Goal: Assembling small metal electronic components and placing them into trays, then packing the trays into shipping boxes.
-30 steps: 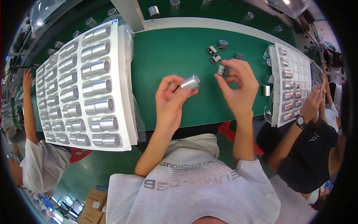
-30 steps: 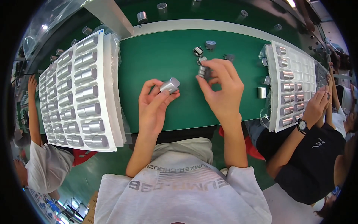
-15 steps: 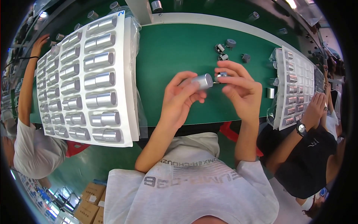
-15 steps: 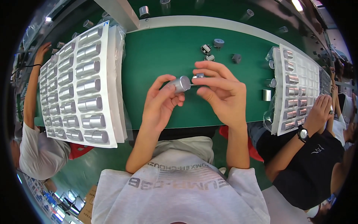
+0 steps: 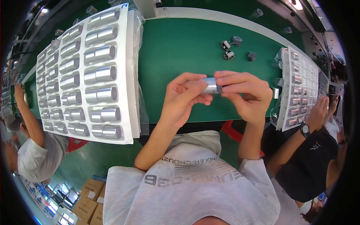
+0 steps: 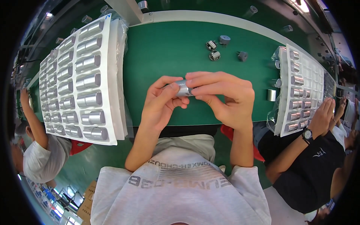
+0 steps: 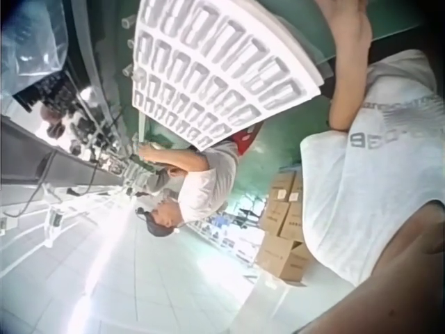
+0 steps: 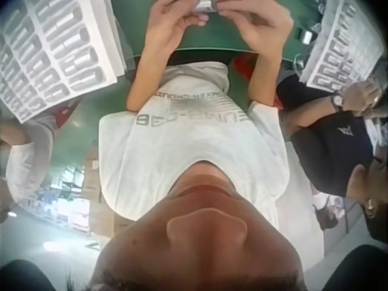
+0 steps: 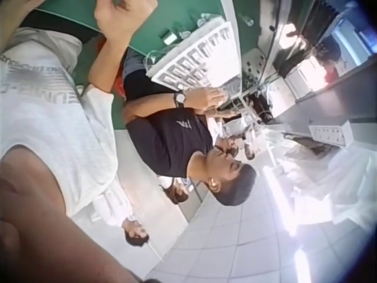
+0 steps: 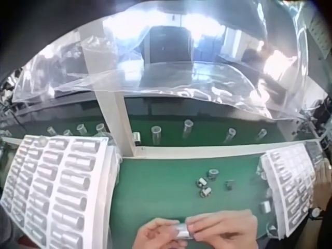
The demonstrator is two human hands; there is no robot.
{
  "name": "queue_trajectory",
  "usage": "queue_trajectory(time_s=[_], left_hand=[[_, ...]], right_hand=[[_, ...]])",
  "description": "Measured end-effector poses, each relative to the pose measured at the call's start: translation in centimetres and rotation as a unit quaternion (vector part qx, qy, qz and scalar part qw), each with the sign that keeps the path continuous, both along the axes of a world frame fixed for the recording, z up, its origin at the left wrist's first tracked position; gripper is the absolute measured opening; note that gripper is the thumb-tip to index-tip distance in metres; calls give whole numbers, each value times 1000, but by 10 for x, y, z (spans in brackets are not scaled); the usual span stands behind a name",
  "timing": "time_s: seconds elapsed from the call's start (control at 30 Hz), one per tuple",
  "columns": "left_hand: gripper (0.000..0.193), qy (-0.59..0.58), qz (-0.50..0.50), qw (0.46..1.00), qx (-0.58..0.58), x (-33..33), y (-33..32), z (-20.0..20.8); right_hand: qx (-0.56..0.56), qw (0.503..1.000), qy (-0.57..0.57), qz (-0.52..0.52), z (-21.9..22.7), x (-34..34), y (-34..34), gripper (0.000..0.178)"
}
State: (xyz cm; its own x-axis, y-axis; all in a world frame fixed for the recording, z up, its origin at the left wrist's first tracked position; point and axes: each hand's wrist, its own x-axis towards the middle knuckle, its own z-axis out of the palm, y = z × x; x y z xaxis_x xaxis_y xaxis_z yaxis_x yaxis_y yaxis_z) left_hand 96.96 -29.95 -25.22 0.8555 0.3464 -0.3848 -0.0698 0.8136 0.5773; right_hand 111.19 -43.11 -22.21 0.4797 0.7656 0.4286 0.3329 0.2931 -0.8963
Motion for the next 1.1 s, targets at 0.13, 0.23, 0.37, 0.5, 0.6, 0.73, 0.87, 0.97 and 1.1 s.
queue_trajectory(time_s=[0.13, 0.23, 0.37, 0.5, 0.6, 0.73, 0.87, 0.97, 1.1], left_hand=[[20, -11, -12, 1000, 3, 0, 1, -1], [19, -19, -24, 1000, 3, 1, 1, 2], [15, -40, -28, 998, -48, 4, -1, 1], [11, -15, 2, 999, -47, 5, -10, -1], [5, -7, -21, 999, -42, 7, -15, 0], [10, -18, 10, 998, -65, 9, -16, -6], [10, -23, 42, 999, -20, 13, -15, -5], [10, -19, 35, 999, -17, 16, -12, -8], [9, -19, 29, 999, 25, 10, -7, -8]], right_hand=[[3, 999, 36, -30, -4, 1, 0, 8], [12, 999, 31, 0, -3, 6, -3, 6], [9, 998, 45, 45, -8, 13, -2, 8], [-8, 995, 49, -92, 4, -10, 16, 32], [-55, 986, -37, -156, -5, -18, 9, 48], [-92, 952, -195, -216, -20, -27, 14, 45], [-19, 942, -280, -187, -30, -11, 25, 42], [-48, 951, -228, -201, -32, -14, 23, 38], [-102, 986, -77, -109, 0, -4, 18, 35]])
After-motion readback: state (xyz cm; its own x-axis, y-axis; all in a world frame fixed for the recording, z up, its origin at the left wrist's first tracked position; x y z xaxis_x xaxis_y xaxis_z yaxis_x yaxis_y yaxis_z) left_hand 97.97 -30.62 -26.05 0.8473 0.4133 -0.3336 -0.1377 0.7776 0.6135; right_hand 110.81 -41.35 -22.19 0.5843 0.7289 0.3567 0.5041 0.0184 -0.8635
